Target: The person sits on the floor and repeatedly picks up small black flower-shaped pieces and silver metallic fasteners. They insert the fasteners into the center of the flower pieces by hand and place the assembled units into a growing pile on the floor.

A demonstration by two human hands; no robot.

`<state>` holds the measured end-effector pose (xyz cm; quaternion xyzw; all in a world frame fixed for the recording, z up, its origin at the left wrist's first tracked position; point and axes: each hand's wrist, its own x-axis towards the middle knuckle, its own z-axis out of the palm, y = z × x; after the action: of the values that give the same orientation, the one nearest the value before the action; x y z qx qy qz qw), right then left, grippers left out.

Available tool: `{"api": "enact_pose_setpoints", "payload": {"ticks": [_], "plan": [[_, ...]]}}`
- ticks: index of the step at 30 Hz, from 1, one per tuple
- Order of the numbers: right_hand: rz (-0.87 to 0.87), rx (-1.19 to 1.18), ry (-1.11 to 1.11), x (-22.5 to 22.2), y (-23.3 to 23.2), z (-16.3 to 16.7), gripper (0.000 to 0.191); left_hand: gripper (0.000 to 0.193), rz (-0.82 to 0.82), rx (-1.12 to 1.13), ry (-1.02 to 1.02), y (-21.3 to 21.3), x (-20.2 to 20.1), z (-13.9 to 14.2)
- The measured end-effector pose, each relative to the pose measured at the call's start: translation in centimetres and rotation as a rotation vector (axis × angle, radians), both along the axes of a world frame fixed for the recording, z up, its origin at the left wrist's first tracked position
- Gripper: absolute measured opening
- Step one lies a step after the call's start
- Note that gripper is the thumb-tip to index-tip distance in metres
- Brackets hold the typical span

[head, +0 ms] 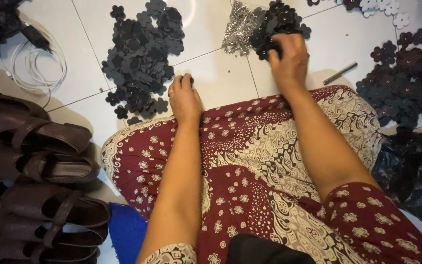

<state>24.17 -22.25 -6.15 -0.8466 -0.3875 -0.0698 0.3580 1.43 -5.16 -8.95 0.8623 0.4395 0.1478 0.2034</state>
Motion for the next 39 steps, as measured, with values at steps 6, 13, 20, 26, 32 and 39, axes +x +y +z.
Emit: {"api": "enact_pose_setpoints", "payload": {"ticks": [6,13,20,26,32,39], "plan": [[0.28,-0.093,0.141,-4.2,3.8,-2.5,0.012,0.031,-0.098,0.002,0.166,-0.1,-0.2,0.1],[0.348,-0.054,0.011,-6.1,3.8,-2.2,0.017,0.031,-0.023,-0.248,-0.035,-0.9,-0.1,0.0],[0.37,-0.076,-0.049,-6.0,3.9,-2.4,0.009,0.026,0.227,-0.841,-0.237,0.2,0.0,-0.5],[0.374,-0.067,0.45,-7.8,4.7,-1.8,0.009,0.025,0.174,-0.902,-0.425,0.4,0.0,-0.7],[0.415,0.007,0.492,-9.9,5.0,-0.9,0.014,0.031,0.095,-1.086,-0.594,-0.4,0.1,-0.7],[0.328,0.024,0.486,-10.3,4.8,-0.8,0.011,0.041,0.067,-1.123,-0.65,-0.6,0.3,-0.6]]}}
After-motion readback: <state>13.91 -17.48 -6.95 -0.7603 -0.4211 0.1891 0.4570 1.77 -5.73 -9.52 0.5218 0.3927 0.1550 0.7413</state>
